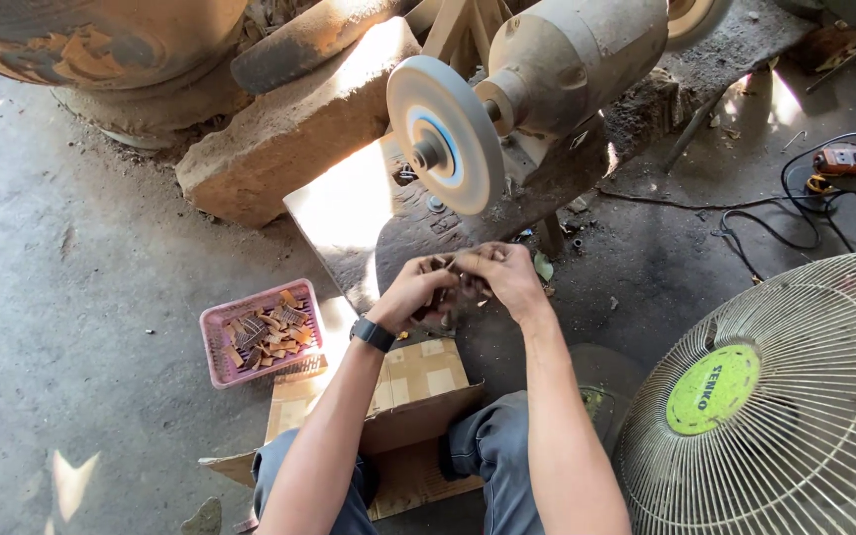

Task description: Grinding and shaping small wooden pieces using a bench grinder.

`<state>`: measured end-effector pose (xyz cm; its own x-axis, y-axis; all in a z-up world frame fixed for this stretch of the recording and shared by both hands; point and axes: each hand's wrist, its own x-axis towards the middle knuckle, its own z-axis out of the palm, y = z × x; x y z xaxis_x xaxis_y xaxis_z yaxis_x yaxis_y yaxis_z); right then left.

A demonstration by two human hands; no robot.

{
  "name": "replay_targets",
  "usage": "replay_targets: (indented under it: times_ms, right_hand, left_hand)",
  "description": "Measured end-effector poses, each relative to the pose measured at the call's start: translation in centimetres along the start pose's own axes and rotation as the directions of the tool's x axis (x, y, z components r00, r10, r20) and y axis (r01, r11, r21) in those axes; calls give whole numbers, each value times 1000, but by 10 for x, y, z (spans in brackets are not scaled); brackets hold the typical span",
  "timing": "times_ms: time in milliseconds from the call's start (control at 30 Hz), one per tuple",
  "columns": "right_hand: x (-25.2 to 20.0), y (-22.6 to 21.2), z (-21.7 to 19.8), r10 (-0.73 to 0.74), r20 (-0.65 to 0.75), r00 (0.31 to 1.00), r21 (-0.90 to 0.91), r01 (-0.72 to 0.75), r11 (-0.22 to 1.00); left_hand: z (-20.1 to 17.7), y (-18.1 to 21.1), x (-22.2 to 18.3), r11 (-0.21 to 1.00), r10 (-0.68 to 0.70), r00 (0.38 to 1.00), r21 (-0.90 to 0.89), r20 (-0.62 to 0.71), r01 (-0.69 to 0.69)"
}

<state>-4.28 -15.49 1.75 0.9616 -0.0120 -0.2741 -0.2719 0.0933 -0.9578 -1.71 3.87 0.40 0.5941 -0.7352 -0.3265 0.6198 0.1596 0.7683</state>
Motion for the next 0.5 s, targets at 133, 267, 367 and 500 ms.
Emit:
replay_targets:
  times_ms: [133,267,367,500]
  right_hand:
    - [10,7,2,-137,-328,935,76,170,982]
    - [6,-6,12,-121,-310,943,192,187,964]
    - [17,14,9,-184,-304,935,262,267,927]
    - [33,41,6,-262,-421,868,258,392,883]
  left_hand:
    - [9,0,11,948,228,896,296,-381,-115]
    - [17,4,14,939,329,805,266,-493,-220]
    - [18,1,24,923,384,753,249,-534,-295]
    - [22,-3,41,892,446,694,218,-565,-395]
